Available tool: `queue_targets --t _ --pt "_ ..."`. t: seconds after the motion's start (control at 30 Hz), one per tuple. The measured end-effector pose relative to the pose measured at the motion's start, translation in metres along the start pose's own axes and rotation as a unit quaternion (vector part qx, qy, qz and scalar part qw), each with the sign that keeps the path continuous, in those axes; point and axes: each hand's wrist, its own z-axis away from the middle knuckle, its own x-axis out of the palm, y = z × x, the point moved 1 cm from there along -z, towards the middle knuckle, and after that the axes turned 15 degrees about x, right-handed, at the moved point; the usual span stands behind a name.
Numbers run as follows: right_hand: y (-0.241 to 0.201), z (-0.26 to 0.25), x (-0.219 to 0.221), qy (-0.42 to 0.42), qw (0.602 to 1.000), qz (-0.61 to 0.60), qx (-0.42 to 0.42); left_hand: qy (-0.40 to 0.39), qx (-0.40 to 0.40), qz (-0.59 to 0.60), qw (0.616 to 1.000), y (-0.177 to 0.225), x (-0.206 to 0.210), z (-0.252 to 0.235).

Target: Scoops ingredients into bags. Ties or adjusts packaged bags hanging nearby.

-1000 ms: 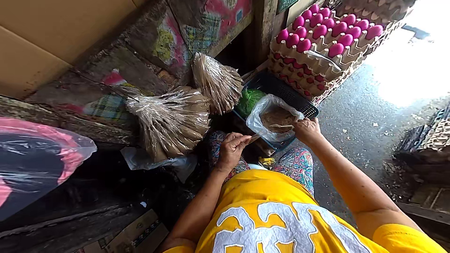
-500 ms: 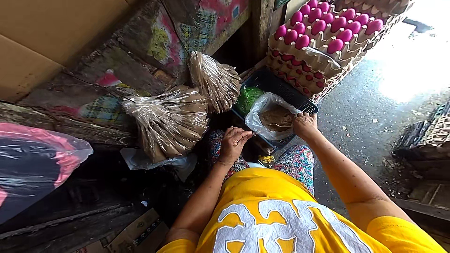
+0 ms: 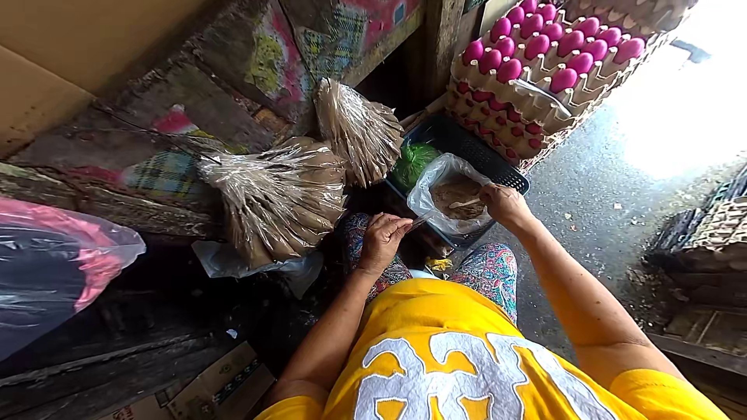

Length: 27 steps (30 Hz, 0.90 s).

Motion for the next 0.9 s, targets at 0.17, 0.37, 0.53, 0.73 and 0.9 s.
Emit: queue_targets --t 0.17,0.37,0.53,0.73,0.9 --pt "-0.015 0.002 0.027 0.020 0.993 -0.116 0.000 -0.002 0.013 -0.007 1.000 -0.005 0.007 -0.001" --pt "-0.009 -0.004 0.025 0.052 0.982 -0.179 0.043 -0.019 0.003 -0.022 1.000 -0.011 0.000 -0.001" --pt "-0.002 -0.018 -0.007 0.096 0.972 -0.191 0.094 -0.042 0.033 -0.065 0.996 -0.020 0.001 -0.010" --pt "0.007 -0.024 -0.012 0.088 0.968 -0.183 0.145 -0.075 0.073 -0.103 0.989 -0.029 0.014 -0.024" --pt "0.001 -0.027 0.016 0.038 0.965 -0.191 0.173 -0.102 0.075 -0.120 0.985 -0.032 0.022 -0.035"
